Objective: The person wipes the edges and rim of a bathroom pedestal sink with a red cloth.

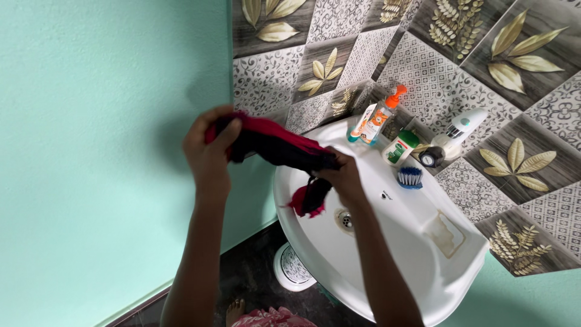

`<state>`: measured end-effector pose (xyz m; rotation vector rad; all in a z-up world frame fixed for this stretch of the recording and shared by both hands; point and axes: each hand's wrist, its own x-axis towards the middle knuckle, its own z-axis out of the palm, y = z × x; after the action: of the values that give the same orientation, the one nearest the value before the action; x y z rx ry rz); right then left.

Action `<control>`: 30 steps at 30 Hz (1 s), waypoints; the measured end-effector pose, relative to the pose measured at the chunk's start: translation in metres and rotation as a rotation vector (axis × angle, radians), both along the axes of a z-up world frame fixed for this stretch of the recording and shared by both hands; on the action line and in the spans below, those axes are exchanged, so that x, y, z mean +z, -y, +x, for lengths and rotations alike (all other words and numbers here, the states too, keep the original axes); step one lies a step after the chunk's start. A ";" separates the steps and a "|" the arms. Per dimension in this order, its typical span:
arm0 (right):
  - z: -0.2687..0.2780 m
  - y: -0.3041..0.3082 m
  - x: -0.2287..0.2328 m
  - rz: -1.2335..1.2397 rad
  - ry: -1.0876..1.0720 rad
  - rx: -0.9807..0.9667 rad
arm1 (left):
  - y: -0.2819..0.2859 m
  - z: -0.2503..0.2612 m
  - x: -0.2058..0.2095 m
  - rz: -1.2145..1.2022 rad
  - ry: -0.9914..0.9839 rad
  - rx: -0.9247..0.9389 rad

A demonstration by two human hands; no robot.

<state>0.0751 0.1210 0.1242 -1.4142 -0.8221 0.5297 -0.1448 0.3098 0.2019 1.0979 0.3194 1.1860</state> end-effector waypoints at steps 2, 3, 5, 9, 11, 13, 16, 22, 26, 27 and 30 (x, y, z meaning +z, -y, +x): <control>0.006 0.003 0.031 -0.033 0.174 0.026 | -0.001 -0.006 -0.029 -0.077 -0.058 -0.018; 0.004 0.005 0.045 -0.074 0.134 0.047 | 0.000 -0.007 -0.045 -0.115 -0.088 -0.028; -0.003 0.006 0.072 -0.158 0.054 0.090 | 0.001 0.000 -0.077 -0.099 -0.089 -0.090; -0.024 -0.006 0.105 -0.127 0.199 0.103 | 0.003 0.017 -0.129 0.163 -0.790 -0.105; -0.025 -0.007 0.117 -0.140 0.191 0.165 | 0.007 0.024 -0.138 0.545 -0.710 0.134; -0.019 -0.032 0.117 -0.374 0.437 0.023 | 0.006 0.032 -0.125 0.489 -0.567 0.074; -0.020 -0.032 0.100 -0.332 0.456 0.148 | 0.027 0.035 -0.087 0.621 -0.425 0.088; -0.022 -0.042 0.094 -0.083 0.433 0.102 | 0.057 0.076 -0.054 0.870 -0.226 0.262; -0.002 -0.034 0.092 0.129 0.143 0.029 | 0.031 0.110 -0.077 0.861 -0.333 0.388; 0.008 -0.028 0.088 0.149 0.146 -0.010 | 0.021 0.114 -0.083 0.833 -0.384 0.308; 0.052 -0.006 0.060 0.135 0.050 -0.173 | -0.002 0.117 -0.089 0.844 -0.542 0.048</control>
<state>0.1268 0.1273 0.1839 -1.3631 -0.7527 0.3027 -0.0274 0.3114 0.1127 2.1701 0.2559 1.0603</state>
